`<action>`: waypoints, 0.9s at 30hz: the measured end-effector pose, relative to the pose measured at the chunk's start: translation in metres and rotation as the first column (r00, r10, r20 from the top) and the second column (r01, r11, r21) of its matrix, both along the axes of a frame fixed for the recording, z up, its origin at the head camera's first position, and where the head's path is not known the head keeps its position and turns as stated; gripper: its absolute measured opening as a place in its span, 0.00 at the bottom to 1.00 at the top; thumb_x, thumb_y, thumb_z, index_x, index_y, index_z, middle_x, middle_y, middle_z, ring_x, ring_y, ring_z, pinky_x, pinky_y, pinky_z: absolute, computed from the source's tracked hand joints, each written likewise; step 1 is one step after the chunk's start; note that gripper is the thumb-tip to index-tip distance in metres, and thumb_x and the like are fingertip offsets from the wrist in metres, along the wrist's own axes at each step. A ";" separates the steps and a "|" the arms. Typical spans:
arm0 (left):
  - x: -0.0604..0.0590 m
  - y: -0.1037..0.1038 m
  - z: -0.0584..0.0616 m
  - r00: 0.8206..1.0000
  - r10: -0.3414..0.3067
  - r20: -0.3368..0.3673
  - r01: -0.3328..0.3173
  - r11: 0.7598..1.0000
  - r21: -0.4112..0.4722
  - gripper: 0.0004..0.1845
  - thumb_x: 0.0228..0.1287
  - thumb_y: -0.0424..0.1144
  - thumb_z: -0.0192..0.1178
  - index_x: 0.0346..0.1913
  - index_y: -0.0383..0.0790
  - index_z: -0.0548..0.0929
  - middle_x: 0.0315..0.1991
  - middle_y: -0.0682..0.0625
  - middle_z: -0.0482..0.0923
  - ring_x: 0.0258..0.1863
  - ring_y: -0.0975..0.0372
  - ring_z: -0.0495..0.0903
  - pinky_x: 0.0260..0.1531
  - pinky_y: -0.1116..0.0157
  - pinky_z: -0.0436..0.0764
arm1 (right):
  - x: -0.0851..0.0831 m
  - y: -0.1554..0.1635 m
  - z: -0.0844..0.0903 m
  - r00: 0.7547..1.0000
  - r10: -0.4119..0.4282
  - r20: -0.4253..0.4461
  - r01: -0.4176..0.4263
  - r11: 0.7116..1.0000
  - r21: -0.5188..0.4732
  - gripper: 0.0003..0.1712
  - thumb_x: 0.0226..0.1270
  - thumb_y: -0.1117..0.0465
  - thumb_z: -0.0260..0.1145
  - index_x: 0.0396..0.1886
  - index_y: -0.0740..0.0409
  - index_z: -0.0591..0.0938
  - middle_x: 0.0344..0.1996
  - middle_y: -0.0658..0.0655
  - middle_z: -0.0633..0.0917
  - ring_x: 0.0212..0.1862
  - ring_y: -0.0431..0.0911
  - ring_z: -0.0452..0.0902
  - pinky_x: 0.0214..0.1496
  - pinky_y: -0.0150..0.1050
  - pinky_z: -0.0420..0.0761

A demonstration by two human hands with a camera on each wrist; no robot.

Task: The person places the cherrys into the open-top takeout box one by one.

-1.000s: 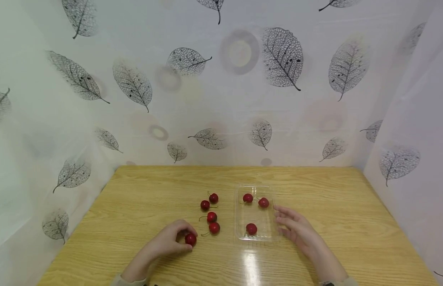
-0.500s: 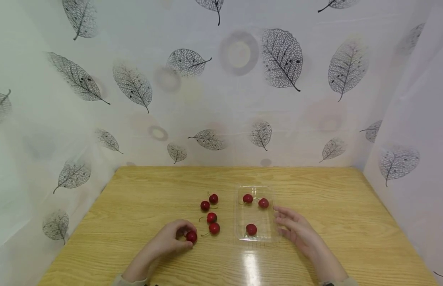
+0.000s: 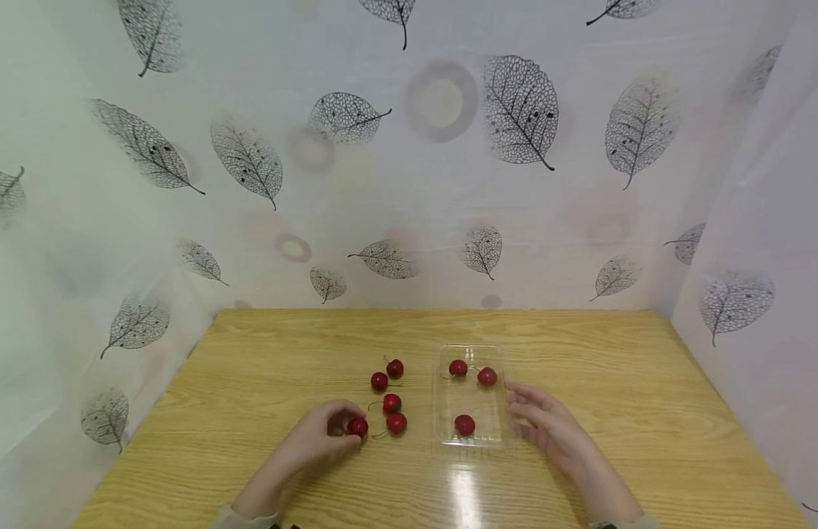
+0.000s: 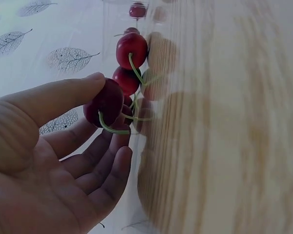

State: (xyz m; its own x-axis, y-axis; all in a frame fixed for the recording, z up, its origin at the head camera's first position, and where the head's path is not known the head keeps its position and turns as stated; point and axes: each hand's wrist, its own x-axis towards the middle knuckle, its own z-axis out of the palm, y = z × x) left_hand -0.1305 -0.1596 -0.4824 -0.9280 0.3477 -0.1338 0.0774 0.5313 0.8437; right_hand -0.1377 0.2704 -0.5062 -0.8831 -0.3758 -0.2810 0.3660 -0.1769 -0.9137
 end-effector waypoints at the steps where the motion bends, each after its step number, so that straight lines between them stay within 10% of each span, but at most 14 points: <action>1: -0.001 0.001 0.000 1.000 0.005 0.000 -0.005 1.000 0.005 0.18 0.61 0.33 0.76 0.54 0.38 0.87 0.42 0.49 0.85 0.40 0.62 0.80 0.40 0.71 0.79 | 0.000 0.000 0.000 1.000 0.000 -0.002 0.000 1.000 0.000 0.17 0.85 0.63 0.56 0.64 0.39 0.78 0.58 0.38 0.82 0.58 0.32 0.81 0.59 0.30 0.85; 27: -0.021 0.046 0.004 0.996 -0.039 -0.083 0.045 0.996 0.076 0.17 0.63 0.32 0.76 0.54 0.35 0.87 0.46 0.44 0.86 0.39 0.64 0.80 0.40 0.73 0.81 | 0.000 0.001 -0.001 1.000 0.001 -0.009 -0.001 1.000 -0.006 0.18 0.85 0.63 0.56 0.65 0.40 0.77 0.58 0.36 0.82 0.58 0.31 0.82 0.60 0.30 0.85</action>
State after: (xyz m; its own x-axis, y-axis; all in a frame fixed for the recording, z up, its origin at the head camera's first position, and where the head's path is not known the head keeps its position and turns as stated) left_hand -0.1511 -0.1138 -0.4779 -0.9191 0.3929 -0.0292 0.1685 0.4589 0.8724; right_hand -0.1378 0.2711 -0.5072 -0.8854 -0.3780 -0.2704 0.3576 -0.1823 -0.9159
